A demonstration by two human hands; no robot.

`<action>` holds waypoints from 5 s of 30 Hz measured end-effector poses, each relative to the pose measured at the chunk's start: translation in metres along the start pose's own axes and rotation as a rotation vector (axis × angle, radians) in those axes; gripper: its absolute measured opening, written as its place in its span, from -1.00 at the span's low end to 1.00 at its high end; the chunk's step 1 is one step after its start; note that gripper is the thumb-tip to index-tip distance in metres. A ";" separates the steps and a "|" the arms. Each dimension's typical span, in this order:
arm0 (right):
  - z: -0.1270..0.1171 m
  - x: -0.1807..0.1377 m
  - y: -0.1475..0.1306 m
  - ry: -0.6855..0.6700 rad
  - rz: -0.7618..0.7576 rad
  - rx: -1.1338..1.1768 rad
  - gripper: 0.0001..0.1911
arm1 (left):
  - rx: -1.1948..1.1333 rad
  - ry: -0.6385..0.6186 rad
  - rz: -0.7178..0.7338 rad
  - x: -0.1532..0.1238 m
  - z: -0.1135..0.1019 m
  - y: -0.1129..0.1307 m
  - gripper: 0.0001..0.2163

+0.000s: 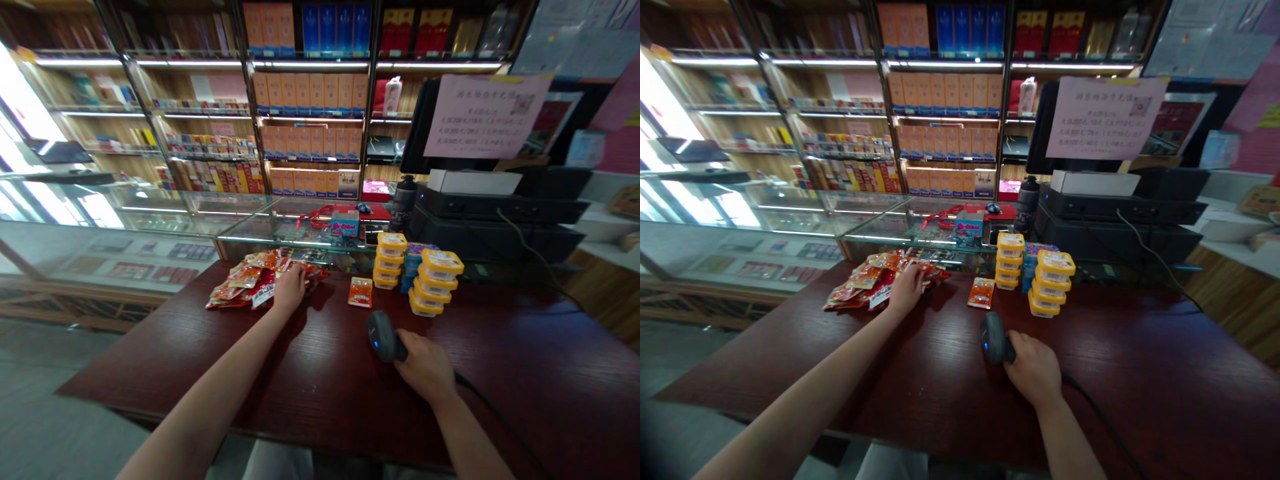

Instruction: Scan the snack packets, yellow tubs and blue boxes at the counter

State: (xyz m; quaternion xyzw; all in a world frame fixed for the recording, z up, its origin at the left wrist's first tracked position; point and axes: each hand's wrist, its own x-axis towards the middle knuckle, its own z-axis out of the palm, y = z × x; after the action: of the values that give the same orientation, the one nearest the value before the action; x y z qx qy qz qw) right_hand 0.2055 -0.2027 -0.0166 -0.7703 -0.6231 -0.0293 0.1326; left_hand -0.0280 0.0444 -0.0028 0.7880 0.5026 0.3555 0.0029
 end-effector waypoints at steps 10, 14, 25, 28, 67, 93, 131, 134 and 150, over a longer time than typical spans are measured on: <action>0.005 0.000 0.004 -0.007 -0.001 0.023 -0.70 | -1.128 0.150 -0.480 0.000 0.003 0.018 -0.86; 0.008 0.000 0.005 -0.001 -0.009 0.019 -0.72 | -1.285 0.190 -0.505 -0.020 0.009 0.032 -0.74; 0.009 -0.001 0.004 0.014 -0.011 0.001 -0.70 | -0.929 0.195 -0.517 -0.052 0.039 0.035 -0.67; 0.011 -0.001 0.004 0.022 -0.013 -0.002 -0.70 | -0.649 0.063 -0.395 -0.052 0.036 0.031 -0.80; -0.046 0.005 -0.070 0.009 -0.152 0.945 -0.72 | -0.738 0.016 -0.345 -0.061 0.035 0.029 -0.88; 0.024 -0.010 0.023 0.531 -0.172 0.020 -0.68 | -1.389 -0.588 -0.673 -0.054 0.049 0.132 -0.85; 0.020 -0.009 0.015 0.295 -0.088 0.080 -0.69 | -0.650 -0.153 -0.307 0.073 0.014 0.014 -0.83; 0.021 -0.009 0.015 0.298 -0.095 0.074 -0.70 | -0.780 -0.038 -0.463 0.074 0.010 0.010 -0.83; 0.024 -0.013 0.014 0.284 -0.127 0.041 -0.65 | -1.639 -0.039 -0.887 -0.040 0.009 0.047 -0.80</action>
State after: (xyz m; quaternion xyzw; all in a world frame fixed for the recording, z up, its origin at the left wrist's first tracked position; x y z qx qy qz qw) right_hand 0.2134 -0.2115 -0.0448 -0.7145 -0.6459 -0.1338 0.2330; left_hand 0.0047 -0.0079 -0.0148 0.2818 0.3496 0.5526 0.7021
